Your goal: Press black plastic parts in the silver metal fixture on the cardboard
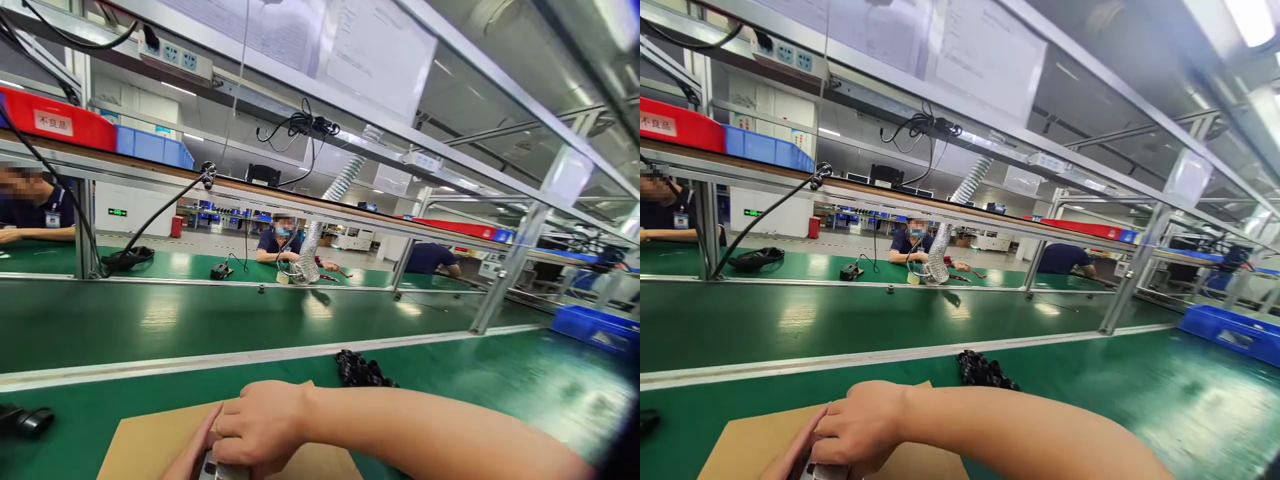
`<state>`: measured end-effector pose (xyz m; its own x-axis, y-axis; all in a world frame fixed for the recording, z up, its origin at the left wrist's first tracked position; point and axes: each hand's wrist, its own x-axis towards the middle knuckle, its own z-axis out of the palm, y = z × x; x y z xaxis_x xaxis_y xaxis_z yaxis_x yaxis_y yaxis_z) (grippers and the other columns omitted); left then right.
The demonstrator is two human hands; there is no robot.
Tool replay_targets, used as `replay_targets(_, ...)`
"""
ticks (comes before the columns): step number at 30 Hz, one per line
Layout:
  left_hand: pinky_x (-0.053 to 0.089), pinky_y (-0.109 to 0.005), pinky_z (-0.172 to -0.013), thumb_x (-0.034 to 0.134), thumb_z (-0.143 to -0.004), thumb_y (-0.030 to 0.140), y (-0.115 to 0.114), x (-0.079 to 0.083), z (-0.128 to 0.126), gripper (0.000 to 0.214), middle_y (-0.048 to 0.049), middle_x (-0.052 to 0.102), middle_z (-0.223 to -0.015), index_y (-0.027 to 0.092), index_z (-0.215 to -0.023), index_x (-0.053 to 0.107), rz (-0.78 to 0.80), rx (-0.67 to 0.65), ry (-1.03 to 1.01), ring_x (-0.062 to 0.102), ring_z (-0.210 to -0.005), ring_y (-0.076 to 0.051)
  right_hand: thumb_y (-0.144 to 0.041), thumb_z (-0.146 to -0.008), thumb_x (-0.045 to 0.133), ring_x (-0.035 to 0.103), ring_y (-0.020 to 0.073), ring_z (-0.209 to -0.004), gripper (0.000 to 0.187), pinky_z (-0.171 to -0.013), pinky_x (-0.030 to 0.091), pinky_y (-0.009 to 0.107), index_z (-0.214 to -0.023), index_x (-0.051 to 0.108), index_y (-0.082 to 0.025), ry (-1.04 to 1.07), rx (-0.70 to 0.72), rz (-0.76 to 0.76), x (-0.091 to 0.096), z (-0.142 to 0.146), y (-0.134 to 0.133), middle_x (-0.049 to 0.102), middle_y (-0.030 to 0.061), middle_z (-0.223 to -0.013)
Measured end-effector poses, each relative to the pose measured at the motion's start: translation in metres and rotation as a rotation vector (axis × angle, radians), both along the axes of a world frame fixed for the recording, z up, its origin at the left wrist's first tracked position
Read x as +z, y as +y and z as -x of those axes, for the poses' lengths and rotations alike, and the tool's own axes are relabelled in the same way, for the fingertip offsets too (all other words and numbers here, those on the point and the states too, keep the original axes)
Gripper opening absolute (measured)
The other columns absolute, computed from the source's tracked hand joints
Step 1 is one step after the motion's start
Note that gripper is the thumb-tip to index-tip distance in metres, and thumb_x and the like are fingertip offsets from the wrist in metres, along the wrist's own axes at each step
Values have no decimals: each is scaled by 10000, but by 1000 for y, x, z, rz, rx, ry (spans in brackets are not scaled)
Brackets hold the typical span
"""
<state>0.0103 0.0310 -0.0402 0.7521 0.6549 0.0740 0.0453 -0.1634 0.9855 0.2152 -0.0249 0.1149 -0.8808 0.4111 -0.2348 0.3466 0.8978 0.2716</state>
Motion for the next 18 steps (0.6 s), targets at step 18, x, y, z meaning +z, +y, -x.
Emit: replay_targets(18, 500, -392, -1062, 690, -855, 804, -7, -12, 5, 1255, -180, 616, -1389, 216, -1706, -20, 32, -224, -302, 672, -1112, -287, -411, -990, 702, 647, 232, -787, 389, -490, 356, 353, -1247, 622, -129, 46, -182, 30, -2, 13, -10, 700, 70, -994)
